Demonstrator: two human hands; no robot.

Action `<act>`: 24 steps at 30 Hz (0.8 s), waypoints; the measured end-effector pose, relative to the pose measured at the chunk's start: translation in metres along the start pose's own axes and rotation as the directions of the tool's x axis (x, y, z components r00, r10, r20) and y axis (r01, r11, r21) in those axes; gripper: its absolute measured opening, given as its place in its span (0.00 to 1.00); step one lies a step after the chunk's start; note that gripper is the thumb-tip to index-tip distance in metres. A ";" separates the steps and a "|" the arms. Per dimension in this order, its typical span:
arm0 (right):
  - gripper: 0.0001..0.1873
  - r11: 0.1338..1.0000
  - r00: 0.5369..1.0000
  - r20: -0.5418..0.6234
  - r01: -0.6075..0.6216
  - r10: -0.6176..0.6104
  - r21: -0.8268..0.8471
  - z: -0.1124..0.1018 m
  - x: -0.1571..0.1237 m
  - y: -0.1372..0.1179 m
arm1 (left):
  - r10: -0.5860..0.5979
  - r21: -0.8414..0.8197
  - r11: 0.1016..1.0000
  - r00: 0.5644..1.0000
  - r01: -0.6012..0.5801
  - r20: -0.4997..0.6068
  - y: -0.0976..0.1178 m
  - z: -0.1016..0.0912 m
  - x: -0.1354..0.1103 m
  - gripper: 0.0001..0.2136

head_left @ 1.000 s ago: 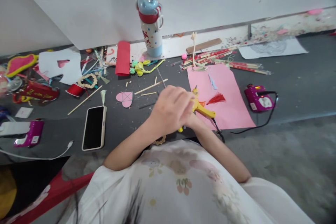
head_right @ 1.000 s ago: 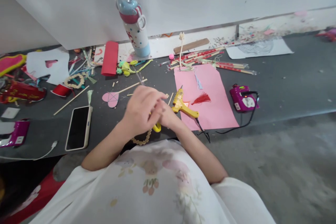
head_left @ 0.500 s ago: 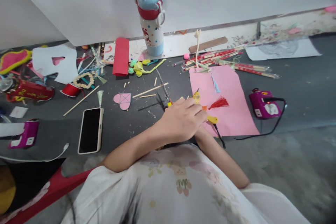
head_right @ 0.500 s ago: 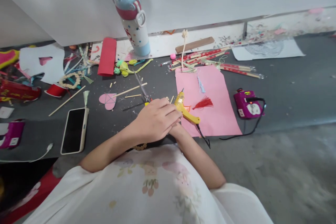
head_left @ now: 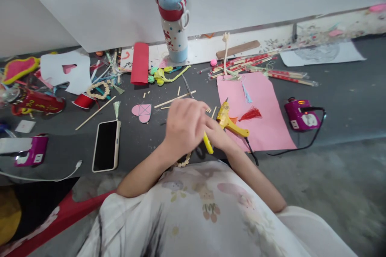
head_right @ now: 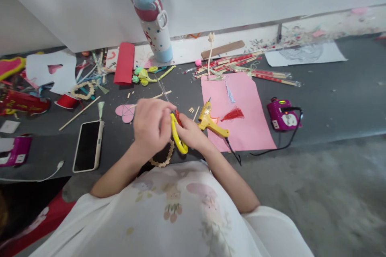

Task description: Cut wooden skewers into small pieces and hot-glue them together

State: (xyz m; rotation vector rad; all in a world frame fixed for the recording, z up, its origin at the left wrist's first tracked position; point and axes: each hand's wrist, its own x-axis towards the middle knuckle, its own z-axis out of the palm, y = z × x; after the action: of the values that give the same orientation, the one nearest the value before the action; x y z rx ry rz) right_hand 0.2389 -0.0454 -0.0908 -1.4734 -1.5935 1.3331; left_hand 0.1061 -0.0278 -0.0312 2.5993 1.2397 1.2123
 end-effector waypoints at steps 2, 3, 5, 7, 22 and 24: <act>0.13 1.000 1.000 0.023 -0.015 0.015 0.012 0.000 -0.003 -0.002 | -0.087 0.141 0.985 0.994 0.095 -0.065 -0.014 -0.003 -0.005 0.09; 0.12 1.000 1.000 0.022 -0.021 0.021 -0.001 -0.001 -0.006 -0.003 | -0.115 0.203 0.971 0.992 0.124 -0.053 -0.020 -0.004 -0.007 0.10; 0.11 0.999 1.000 0.009 -0.019 0.020 -0.042 -0.003 -0.012 -0.006 | -0.136 0.294 0.948 0.990 0.125 0.020 -0.030 -0.002 -0.011 0.11; 0.11 0.997 1.000 0.009 -0.005 0.006 -0.082 -0.007 -0.017 -0.010 | -0.132 0.337 0.937 0.987 0.094 0.092 -0.036 0.000 -0.014 0.11; 0.18 0.959 0.998 0.066 0.010 0.009 -0.284 -0.021 -0.027 -0.028 | -0.185 -0.132 0.956 0.887 0.263 0.423 -0.041 -0.030 -0.007 0.12; 0.17 0.963 0.997 0.073 0.018 0.002 -0.271 -0.020 -0.027 -0.027 | -0.196 -0.134 0.949 0.866 0.286 0.460 -0.042 -0.032 -0.005 0.12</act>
State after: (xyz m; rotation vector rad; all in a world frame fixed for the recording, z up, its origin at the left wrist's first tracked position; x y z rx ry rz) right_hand 0.2529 -0.0626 -0.0538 -1.5891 -1.8886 1.2125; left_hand 0.0559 -0.0118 -0.0253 2.3018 1.2250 0.6136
